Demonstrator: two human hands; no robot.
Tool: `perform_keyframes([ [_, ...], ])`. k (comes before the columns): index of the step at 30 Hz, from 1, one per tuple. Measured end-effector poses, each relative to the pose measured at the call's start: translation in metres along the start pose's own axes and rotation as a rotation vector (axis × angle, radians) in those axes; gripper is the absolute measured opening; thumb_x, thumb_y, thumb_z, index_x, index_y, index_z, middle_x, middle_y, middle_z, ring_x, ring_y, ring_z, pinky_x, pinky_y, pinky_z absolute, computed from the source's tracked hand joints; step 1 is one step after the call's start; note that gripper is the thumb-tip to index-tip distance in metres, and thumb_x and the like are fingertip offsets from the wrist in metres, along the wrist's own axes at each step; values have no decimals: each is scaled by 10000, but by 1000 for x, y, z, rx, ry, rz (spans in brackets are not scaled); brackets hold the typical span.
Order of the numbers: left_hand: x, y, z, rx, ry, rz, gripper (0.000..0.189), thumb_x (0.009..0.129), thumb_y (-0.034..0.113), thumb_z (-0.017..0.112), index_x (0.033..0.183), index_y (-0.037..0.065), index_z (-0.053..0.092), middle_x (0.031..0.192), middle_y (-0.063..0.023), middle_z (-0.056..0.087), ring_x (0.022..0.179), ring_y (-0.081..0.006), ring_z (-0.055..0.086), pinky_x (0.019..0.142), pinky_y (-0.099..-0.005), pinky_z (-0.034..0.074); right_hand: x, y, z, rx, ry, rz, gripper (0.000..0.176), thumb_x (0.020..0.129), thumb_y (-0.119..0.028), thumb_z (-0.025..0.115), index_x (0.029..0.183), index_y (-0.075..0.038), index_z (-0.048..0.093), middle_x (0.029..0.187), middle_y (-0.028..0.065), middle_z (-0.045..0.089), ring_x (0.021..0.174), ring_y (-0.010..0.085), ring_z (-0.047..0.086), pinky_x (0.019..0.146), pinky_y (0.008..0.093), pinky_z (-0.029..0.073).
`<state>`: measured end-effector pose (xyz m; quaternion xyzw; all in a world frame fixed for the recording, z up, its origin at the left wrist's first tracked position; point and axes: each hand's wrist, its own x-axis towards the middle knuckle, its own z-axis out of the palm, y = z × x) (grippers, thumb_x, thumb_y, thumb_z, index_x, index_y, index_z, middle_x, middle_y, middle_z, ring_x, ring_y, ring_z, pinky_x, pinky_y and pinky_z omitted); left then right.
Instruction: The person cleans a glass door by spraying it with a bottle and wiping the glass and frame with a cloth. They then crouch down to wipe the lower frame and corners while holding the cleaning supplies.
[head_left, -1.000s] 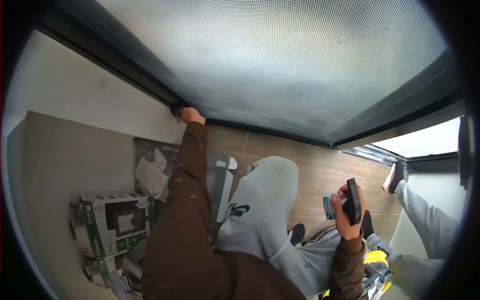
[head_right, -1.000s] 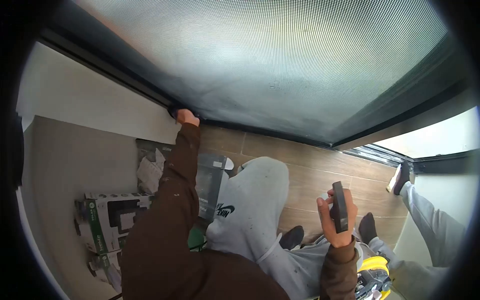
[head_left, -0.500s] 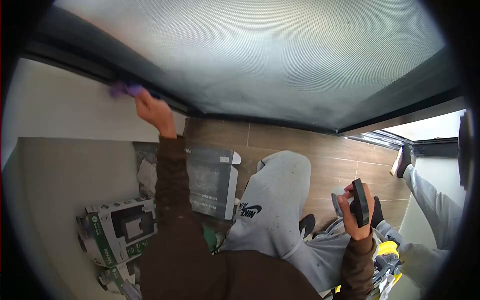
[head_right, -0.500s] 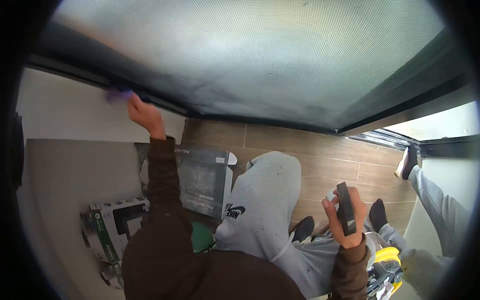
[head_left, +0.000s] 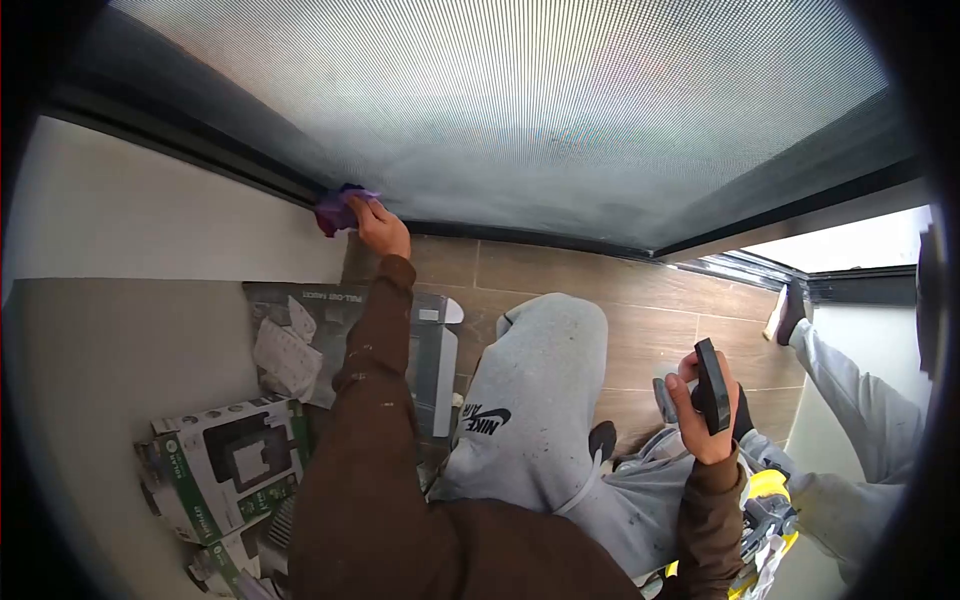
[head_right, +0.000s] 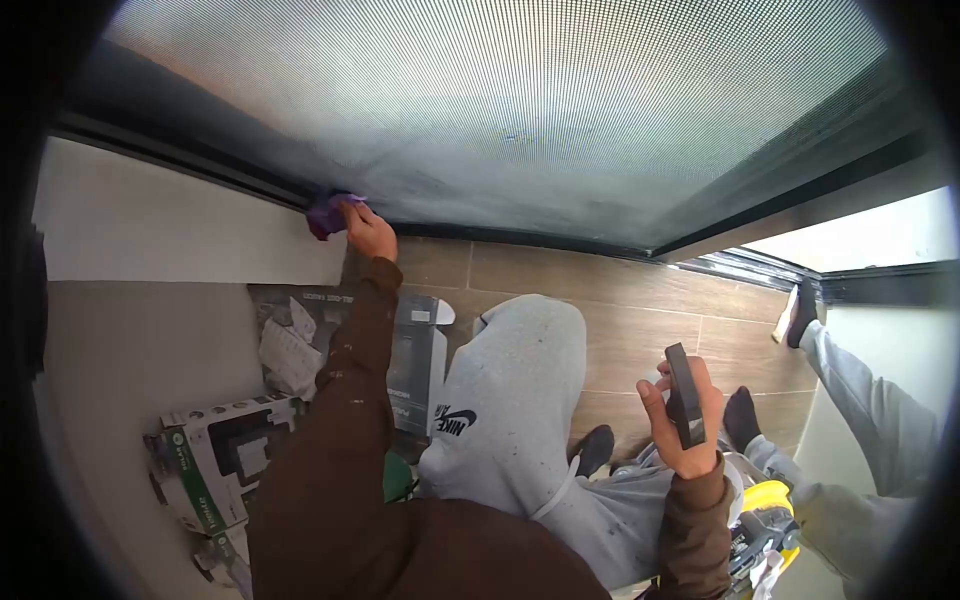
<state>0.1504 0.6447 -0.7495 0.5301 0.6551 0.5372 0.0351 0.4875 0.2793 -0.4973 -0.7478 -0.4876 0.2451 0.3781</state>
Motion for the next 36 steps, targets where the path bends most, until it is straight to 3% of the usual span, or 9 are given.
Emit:
perform_keyframes([
  [6,-29,-45,43,55,-201,-801,458,998,238,464,1255,-123,580,1249,-319,619,1165,-453,598,1020,-456,474,2,1,5,-26,-34,48,293,857,-160,776,1040,-3,610,773,64,644,665,106,592,585,257,444],
  [9,-22,-94,65,-364,-17,-1069,431,967,236,459,1181,-95,634,1162,-263,684,1032,-405,667,889,-454,536,-1,6,5,-12,-7,-12,291,858,-139,766,1048,7,601,817,85,648,706,132,617,614,259,457],
  [15,32,-103,-15,405,-735,48,183,878,58,540,1001,-36,637,884,-91,667,813,-198,639,800,-322,549,-5,2,0,-45,-19,34,292,851,-124,771,1042,6,593,789,90,641,694,135,603,631,265,454],
  [17,46,-85,-22,-155,-488,-353,245,910,116,545,1053,-64,629,990,-126,672,857,-238,656,822,-354,566,-6,-2,-3,-57,-23,67,286,852,-117,766,1041,4,590,742,83,632,671,137,583,637,272,452],
  [19,58,-33,-27,-1039,221,-979,317,934,170,553,1096,-96,613,1103,-162,658,913,-287,664,851,-397,576,-9,-4,-4,-55,0,52,291,851,-122,766,1042,6,589,743,86,632,678,149,596,655,279,462],
  [26,47,23,-114,-773,341,-928,441,1005,269,467,1245,-97,517,1210,-139,620,1046,-310,636,917,-476,538,-15,-15,-9,-63,-34,63,329,823,-136,784,1041,19,592,778,99,637,708,174,630,698,297,486],
  [31,61,-121,-43,301,-54,-401,430,902,192,595,1226,-86,549,1215,-190,631,1068,-345,641,947,-458,515,-14,-14,-5,-75,-67,12,302,819,-108,783,1026,14,599,763,88,636,691,173,613,687,295,479],
  [34,54,-82,2,-382,294,-1202,459,837,161,681,1207,-90,580,1240,-218,633,1094,-358,643,968,-426,503,-11,-21,-1,-115,-79,17,292,809,-78,784,1020,6,602,742,82,632,683,168,607,680,298,476],
  [36,33,-89,13,-553,223,-1189,419,898,186,628,1232,-60,575,1236,-182,635,1076,-329,641,951,-436,508,-10,-19,1,-96,-98,-5,287,806,-66,783,1021,0,604,728,76,629,659,159,602,658,288,472],
])
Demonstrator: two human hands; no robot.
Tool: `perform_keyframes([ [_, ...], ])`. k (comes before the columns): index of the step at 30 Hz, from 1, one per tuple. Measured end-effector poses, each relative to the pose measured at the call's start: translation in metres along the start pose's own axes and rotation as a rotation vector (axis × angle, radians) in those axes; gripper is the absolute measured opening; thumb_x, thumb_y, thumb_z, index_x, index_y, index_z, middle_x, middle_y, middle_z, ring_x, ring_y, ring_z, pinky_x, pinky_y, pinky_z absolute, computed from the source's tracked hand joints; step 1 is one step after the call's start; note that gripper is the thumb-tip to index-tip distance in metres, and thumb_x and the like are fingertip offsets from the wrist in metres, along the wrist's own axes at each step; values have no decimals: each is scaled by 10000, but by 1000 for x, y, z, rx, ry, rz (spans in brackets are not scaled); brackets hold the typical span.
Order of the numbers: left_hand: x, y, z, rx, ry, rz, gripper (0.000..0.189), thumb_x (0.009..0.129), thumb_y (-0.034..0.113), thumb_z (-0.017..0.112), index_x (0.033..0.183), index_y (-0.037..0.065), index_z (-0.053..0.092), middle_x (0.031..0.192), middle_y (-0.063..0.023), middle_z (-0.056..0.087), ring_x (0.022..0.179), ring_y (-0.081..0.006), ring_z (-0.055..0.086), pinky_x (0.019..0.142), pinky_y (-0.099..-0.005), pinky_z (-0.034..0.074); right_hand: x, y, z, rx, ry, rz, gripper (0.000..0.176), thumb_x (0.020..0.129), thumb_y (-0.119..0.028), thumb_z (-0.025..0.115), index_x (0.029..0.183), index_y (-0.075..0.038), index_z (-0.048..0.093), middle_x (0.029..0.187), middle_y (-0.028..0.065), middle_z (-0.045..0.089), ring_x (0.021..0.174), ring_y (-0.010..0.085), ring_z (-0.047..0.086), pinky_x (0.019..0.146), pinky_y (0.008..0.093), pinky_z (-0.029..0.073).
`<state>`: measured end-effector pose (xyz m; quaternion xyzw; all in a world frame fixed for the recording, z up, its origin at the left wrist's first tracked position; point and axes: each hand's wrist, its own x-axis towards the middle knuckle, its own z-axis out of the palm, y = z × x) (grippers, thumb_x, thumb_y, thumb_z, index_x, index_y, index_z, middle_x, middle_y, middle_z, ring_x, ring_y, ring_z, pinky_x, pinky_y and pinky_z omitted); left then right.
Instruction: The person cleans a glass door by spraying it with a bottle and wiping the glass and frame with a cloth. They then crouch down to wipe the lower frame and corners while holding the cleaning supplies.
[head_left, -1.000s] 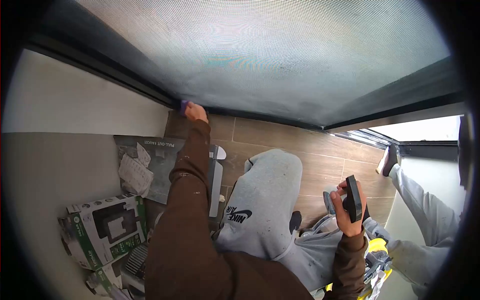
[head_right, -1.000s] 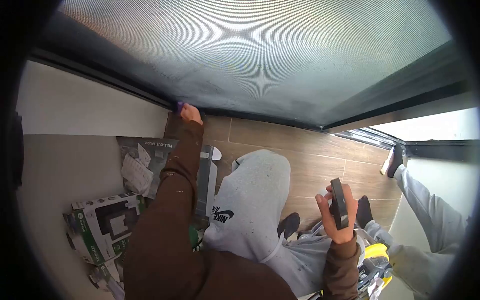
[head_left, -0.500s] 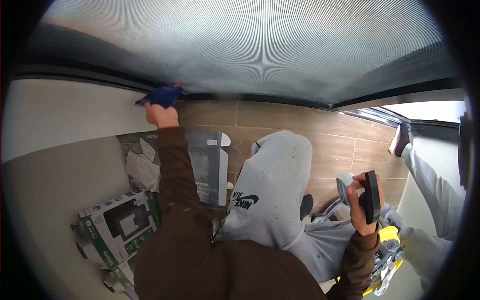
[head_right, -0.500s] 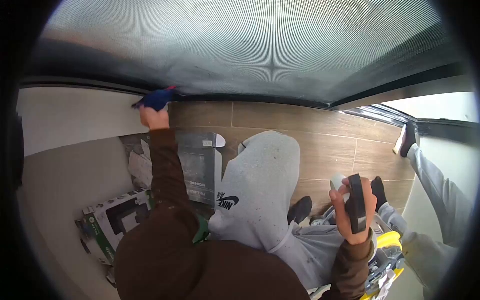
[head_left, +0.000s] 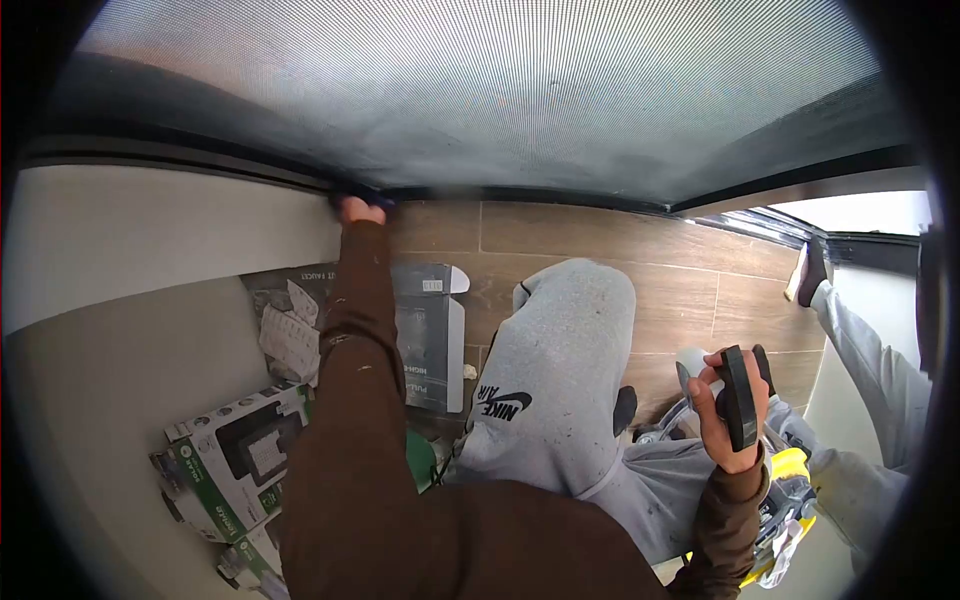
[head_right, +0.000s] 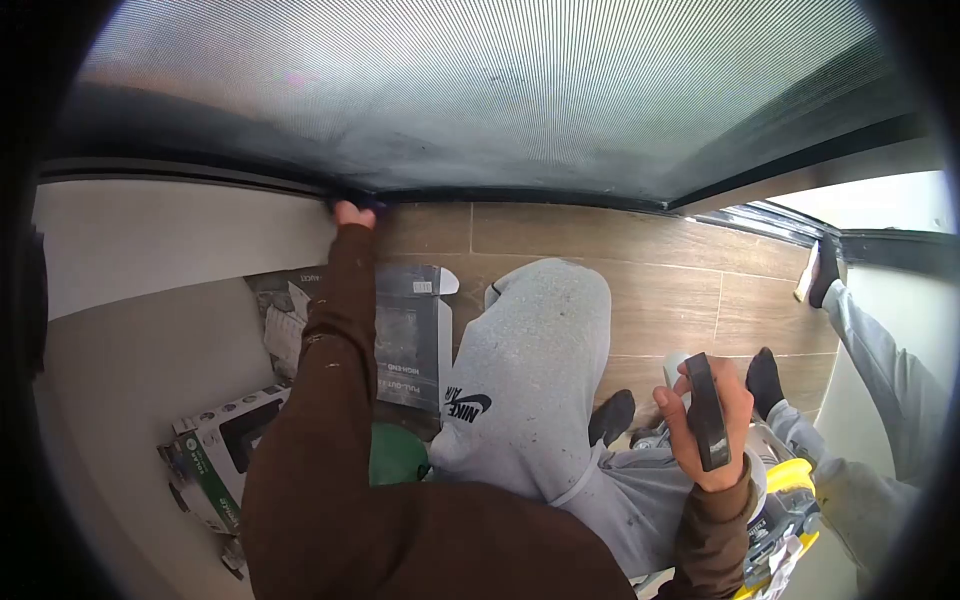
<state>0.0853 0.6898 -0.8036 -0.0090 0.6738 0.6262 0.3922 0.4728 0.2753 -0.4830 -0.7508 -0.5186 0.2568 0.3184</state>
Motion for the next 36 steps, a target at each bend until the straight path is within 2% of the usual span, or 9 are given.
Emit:
perform_keyframes([
  [3,17,-64,-12,-130,-218,-65,369,990,225,549,1270,-14,568,1230,-127,639,1050,-285,639,924,-449,516,4,4,0,10,-19,-12,282,804,-51,782,1021,-9,607,701,63,617,617,140,584,615,272,462],
  [8,39,-100,-25,-12,-395,-166,160,1001,207,549,1105,97,598,1013,-45,632,894,-212,617,828,-416,508,37,-14,0,32,-199,2,261,819,-58,779,1006,-6,605,680,56,612,583,116,554,561,269,447],
  [11,21,-127,-39,111,-619,-289,132,1019,268,515,1034,158,587,963,-12,612,912,-204,597,774,-402,487,84,-25,16,59,-321,-142,235,844,-106,763,985,-29,592,700,144,624,563,220,610,547,318,453],
  [15,-53,-124,-54,-88,-471,-322,178,1011,250,519,1101,124,605,990,-32,629,901,-210,619,855,-419,502,137,-24,74,-51,-390,-354,203,830,-105,740,941,-61,576,701,178,613,639,365,628,585,412,470],
  [17,-72,-121,-63,-168,-380,-330,220,1016,272,505,1131,115,607,1036,-35,635,936,-211,626,891,-422,503,151,-43,99,-201,-442,-310,291,767,-133,755,1010,-71,608,857,203,684,845,407,673,738,503,541],
  [24,-65,-103,-93,-204,-305,-315,274,1028,285,441,1154,104,604,1130,-58,647,1003,-217,616,928,-414,486,166,-61,141,-285,-451,-288,289,774,-182,736,1018,-68,629,855,198,694,830,414,676,741,497,547],
  [32,-14,-52,-31,-156,-402,46,308,1007,319,519,1069,39,631,1014,-98,658,894,-227,627,797,-371,521,154,-40,119,-96,-276,-328,276,834,-123,725,1053,-64,569,800,210,674,782,452,642,677,468,504],
  [34,-41,-28,6,-181,-292,96,398,1001,327,513,1067,-36,660,997,-154,705,849,-287,653,798,-388,521,141,-36,91,-25,-283,-295,292,818,-78,739,1047,-55,560,785,203,655,743,409,657,648,423,499],
  [36,-56,-42,14,193,-111,398,430,996,296,503,1120,-94,634,1090,-247,698,941,-404,663,848,-446,510,121,-45,59,28,-265,-225,304,796,-37,746,1041,-45,566,805,204,658,739,389,665,635,392,501],
])
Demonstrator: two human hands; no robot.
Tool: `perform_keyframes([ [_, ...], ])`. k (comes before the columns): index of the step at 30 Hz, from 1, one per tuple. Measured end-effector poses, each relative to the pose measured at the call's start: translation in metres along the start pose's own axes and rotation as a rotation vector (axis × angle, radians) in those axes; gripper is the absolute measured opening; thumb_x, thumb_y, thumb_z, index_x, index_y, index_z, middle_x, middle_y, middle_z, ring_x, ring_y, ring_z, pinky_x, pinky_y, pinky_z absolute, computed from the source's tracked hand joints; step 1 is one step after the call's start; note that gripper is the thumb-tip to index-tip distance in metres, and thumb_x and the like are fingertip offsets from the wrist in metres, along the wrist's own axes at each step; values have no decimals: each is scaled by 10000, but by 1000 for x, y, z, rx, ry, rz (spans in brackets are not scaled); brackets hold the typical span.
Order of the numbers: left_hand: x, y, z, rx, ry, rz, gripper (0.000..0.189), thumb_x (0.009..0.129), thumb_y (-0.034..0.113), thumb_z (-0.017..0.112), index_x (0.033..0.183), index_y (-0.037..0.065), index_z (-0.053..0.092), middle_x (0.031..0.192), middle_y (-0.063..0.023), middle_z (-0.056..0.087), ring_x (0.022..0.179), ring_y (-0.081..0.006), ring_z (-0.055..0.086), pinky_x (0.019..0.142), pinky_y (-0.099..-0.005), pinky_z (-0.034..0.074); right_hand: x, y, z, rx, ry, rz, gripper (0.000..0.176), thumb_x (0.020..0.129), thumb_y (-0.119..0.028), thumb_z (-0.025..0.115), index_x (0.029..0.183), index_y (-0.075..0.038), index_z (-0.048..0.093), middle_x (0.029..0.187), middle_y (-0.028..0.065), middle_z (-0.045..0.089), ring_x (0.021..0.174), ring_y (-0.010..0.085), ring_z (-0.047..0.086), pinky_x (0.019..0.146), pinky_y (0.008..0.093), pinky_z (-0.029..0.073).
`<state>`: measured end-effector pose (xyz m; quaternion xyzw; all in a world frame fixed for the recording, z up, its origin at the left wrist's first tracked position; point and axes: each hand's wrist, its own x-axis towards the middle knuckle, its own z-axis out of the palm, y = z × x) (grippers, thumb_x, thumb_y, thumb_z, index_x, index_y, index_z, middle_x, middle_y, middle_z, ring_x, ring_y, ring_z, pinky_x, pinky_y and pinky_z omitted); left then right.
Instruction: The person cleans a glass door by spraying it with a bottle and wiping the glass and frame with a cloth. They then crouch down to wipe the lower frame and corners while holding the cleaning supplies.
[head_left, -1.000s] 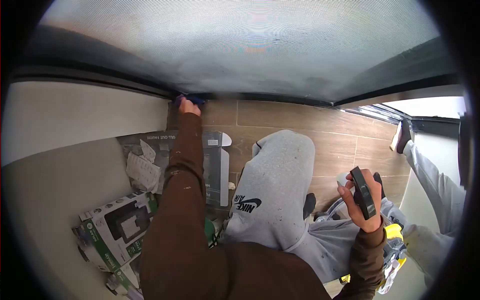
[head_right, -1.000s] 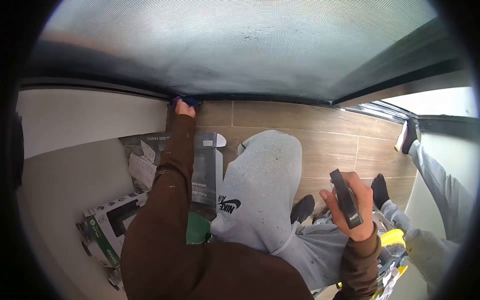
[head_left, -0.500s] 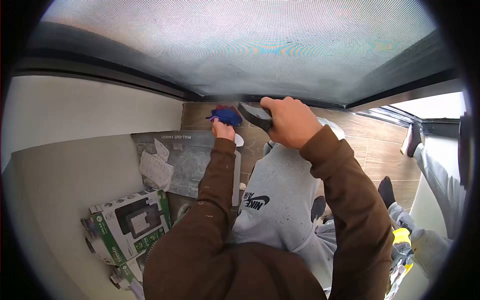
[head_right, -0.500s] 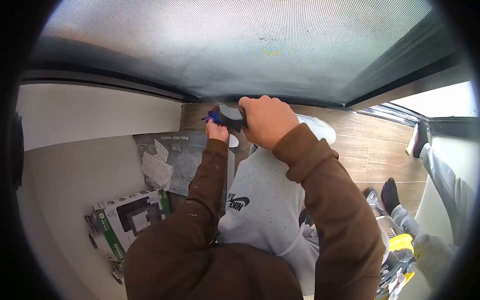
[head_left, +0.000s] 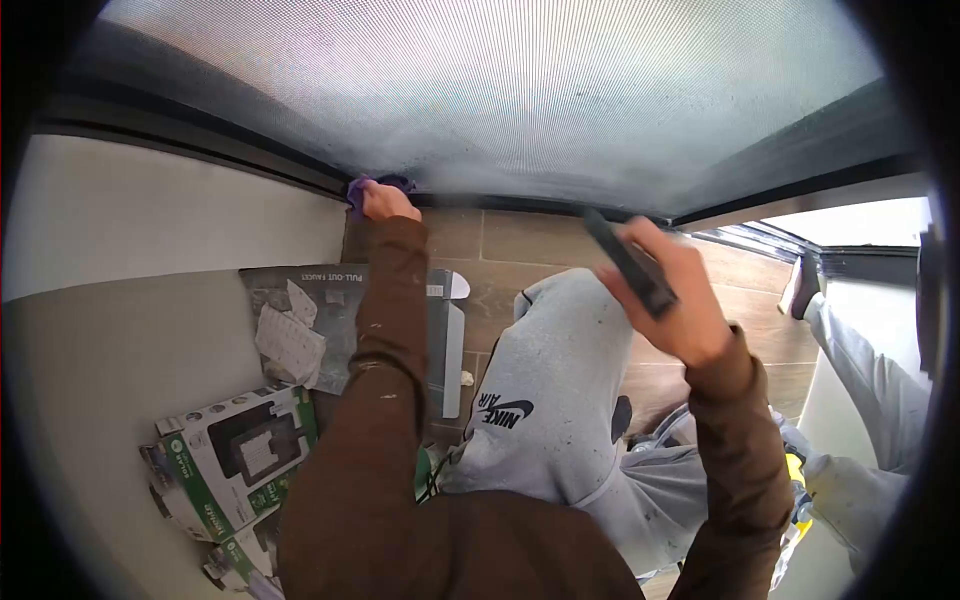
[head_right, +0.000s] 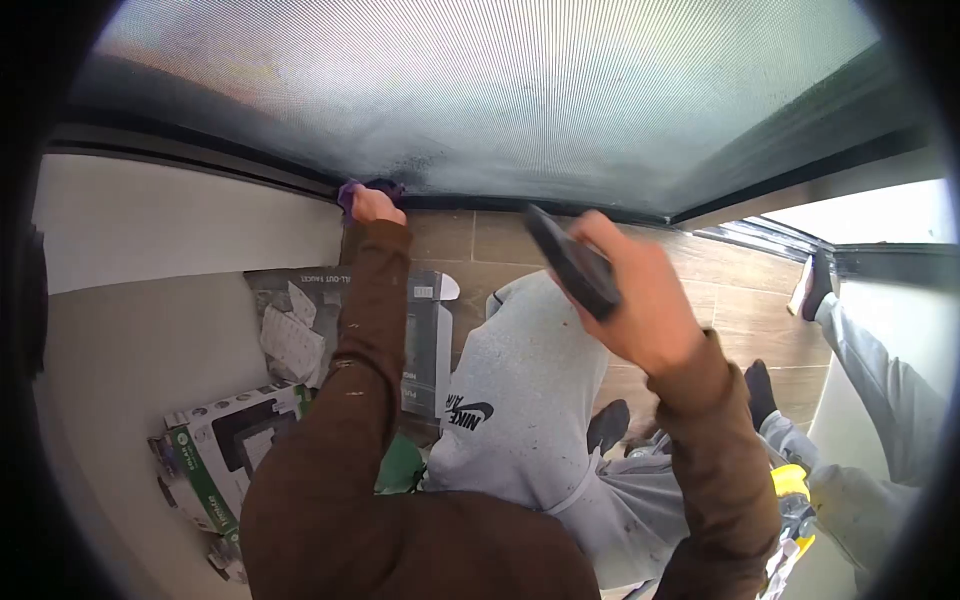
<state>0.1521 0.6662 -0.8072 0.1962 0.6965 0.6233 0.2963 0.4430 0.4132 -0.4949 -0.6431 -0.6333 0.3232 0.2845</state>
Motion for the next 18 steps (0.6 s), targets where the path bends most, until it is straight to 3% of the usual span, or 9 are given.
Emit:
perform_keyframes([
  [1,0,-14,4,129,-18,-17,423,993,284,501,1126,-98,629,1107,-269,684,982,-429,648,872,-459,499,-14,-6,-9,10,49,17,266,827,-55,748,1026,-35,572,771,187,650,677,348,668,601,353,491],
  [2,-1,-42,4,258,-36,-39,418,989,271,500,1132,-102,624,1124,-292,670,1023,-455,632,897,-472,487,-31,-11,-20,0,53,95,227,866,-91,750,989,-11,577,693,139,604,585,198,601,563,297,452],
  [3,-3,-59,8,384,-57,-62,412,986,258,498,1138,-106,618,1141,-314,656,1064,-480,617,921,-485,475,-44,-13,-28,13,63,152,217,867,-82,748,978,-1,580,646,107,557,584,125,513,562,278,433],
  [5,-22,-57,11,496,-111,57,390,954,239,521,1145,-87,620,1156,-310,647,1083,-486,604,938,-492,468,-71,-4,-38,-20,128,138,218,858,-85,756,981,-1,596,646,73,553,582,103,486,560,269,423],
  [7,-23,-78,11,533,-160,175,405,877,232,570,1163,-52,611,1140,-286,654,1067,-483,609,951,-489,468,-96,7,-45,25,190,319,217,850,-86,756,977,-10,598,672,36,569,568,90,499,538,256,402],
  [10,-9,-92,-4,817,-55,589,429,840,224,582,1187,-29,591,1130,-277,650,1054,-477,613,961,-492,467,-128,30,-38,163,342,498,226,841,-98,761,985,-22,604,690,7,570,585,88,502,549,246,398],
  [11,-8,-71,-9,771,-94,521,428,823,252,594,1128,-45,636,1116,-287,666,1071,-465,622,972,-496,467,-134,35,-36,212,396,553,230,838,-103,764,987,-26,606,698,1,570,599,88,503,560,243,400],
  [14,3,-21,-23,914,-280,232,428,807,291,608,1041,-59,683,1085,-300,680,1068,-461,636,967,-505,477,-146,43,-36,93,404,454,236,834,-110,765,989,-31,607,743,11,578,672,88,525,608,244,412],
  [18,71,-59,-29,994,-328,160,457,794,316,627,1028,-69,702,1077,-315,677,1050,-470,645,954,-507,490,-142,35,-39,97,376,465,247,839,-119,768,1006,-19,616,785,42,601,702,97,543,635,245,426],
])
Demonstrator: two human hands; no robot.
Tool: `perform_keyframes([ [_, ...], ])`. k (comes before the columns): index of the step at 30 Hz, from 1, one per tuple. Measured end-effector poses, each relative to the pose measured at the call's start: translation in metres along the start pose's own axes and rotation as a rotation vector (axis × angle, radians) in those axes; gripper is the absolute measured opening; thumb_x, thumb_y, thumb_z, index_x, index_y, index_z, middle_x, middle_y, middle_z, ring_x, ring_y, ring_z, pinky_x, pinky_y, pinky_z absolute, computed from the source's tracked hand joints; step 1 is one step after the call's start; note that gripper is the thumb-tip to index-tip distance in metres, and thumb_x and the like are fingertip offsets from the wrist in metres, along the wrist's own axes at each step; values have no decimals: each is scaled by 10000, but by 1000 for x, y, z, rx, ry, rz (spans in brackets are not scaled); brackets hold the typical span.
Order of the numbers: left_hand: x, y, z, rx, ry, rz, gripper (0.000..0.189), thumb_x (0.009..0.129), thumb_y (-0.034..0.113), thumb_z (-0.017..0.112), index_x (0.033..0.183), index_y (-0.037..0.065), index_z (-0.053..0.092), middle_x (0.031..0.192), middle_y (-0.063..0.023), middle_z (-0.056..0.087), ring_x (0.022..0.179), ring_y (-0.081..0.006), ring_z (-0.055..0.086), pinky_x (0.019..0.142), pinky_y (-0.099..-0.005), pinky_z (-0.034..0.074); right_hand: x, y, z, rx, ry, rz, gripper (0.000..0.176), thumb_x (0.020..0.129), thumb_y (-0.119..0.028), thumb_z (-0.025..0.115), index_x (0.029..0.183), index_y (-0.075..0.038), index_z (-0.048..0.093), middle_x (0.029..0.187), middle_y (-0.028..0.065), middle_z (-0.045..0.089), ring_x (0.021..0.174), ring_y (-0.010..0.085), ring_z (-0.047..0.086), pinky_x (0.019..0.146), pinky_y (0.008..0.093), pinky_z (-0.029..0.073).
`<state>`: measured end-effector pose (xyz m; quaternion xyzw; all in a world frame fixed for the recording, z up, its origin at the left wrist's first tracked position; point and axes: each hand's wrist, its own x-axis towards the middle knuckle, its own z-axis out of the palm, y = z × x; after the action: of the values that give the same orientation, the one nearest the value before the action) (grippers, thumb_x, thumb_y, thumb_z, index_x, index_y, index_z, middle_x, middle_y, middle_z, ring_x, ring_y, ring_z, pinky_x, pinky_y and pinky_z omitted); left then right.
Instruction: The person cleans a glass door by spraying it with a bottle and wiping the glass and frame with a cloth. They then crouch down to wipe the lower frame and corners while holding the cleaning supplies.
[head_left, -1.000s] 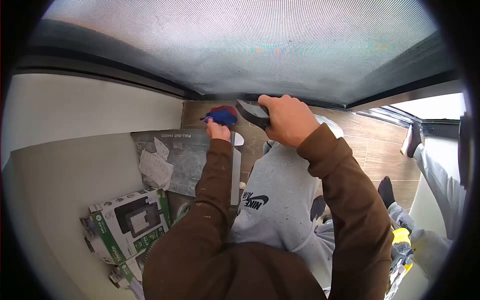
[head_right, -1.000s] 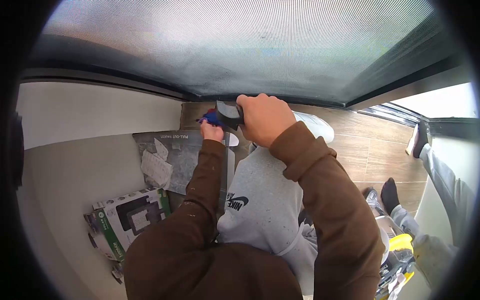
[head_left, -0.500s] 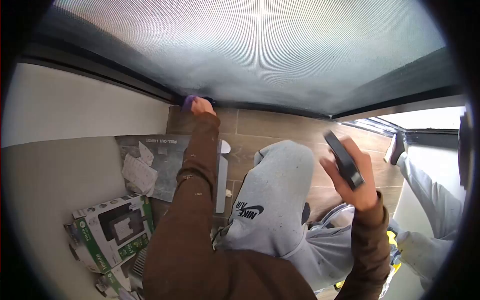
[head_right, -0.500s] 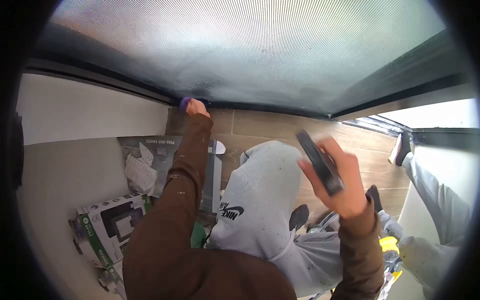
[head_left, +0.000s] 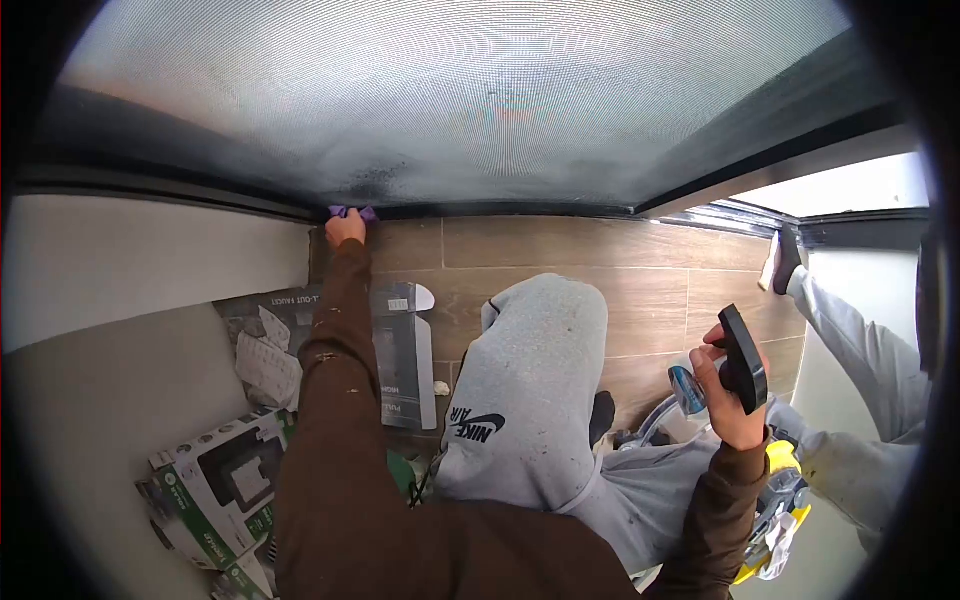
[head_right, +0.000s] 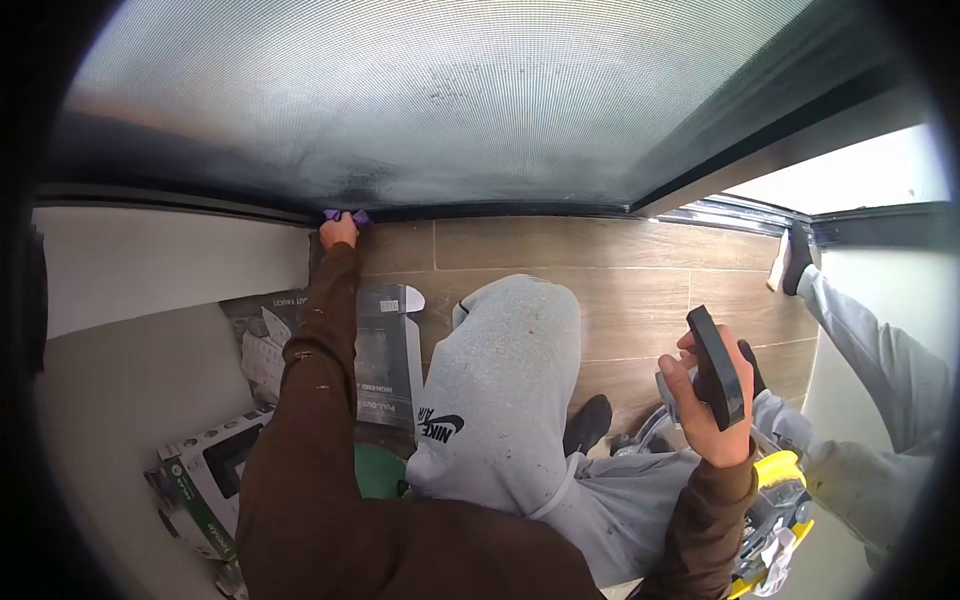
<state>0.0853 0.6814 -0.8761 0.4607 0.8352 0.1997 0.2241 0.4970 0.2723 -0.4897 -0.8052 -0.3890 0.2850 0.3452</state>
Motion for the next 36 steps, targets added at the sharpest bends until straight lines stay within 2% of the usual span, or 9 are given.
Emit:
perform_keyframes([
  [2,-4,1,-6,65,6,67,472,799,293,621,1074,-86,686,1105,-322,670,1048,-472,644,964,-501,487,-3,-12,3,-14,-19,-58,251,840,-116,770,1007,-9,616,789,54,612,686,99,549,627,252,432],
  [5,-7,2,31,-583,-164,-281,470,801,205,597,1136,-121,650,1142,-334,656,1081,-469,632,979,-484,482,-5,-17,4,-1,-44,-107,250,844,-109,770,1003,4,613,781,64,619,661,100,556,614,259,437],
  [11,-117,61,106,-493,159,5,360,821,140,574,1052,-129,633,1040,-306,687,967,-437,662,867,-465,504,4,-20,8,-75,-131,-142,259,838,-131,781,989,-4,613,633,17,565,551,86,498,551,253,412],
  [17,-231,102,124,-652,-420,174,184,876,107,566,733,-8,588,649,-76,571,599,-233,581,569,-375,441,14,-15,14,-89,-172,-128,254,846,-139,779,992,-12,615,632,30,563,557,82,499,547,253,410],
  [20,-226,101,112,-1051,-855,-278,161,897,109,561,745,60,582,629,-41,546,579,-176,565,534,-330,453,17,-13,14,-92,-163,-161,252,845,-127,779,995,-13,613,628,36,567,554,83,510,543,253,410],
  [23,-181,85,82,-1510,-641,-729,194,916,99,528,723,116,527,628,-15,508,546,-126,521,497,-288,446,14,-13,12,-87,-148,-153,246,844,-108,777,995,-15,607,608,35,564,542,85,513,541,252,410],
  [27,-51,9,51,-1657,-605,-434,134,879,89,499,755,69,547,689,-49,536,643,-177,528,620,-306,469,8,-17,8,-111,-135,-180,239,845,-98,774,989,-18,601,582,32,553,531,86,513,540,254,412],
  [30,-57,42,3,-1538,-457,-737,105,905,114,497,837,70,564,727,-39,556,656,-184,547,646,-316,481,2,-21,9,-121,-127,-187,242,844,-105,777,984,-19,599,581,38,557,531,89,517,543,255,416],
  [36,-81,47,72,-1450,-279,-774,165,949,148,445,930,53,578,824,-27,592,724,-174,571,651,-311,503,2,-19,8,-83,-98,-179,244,845,-112,780,975,-10,601,605,55,566,553,102,512,551,258,417],
])
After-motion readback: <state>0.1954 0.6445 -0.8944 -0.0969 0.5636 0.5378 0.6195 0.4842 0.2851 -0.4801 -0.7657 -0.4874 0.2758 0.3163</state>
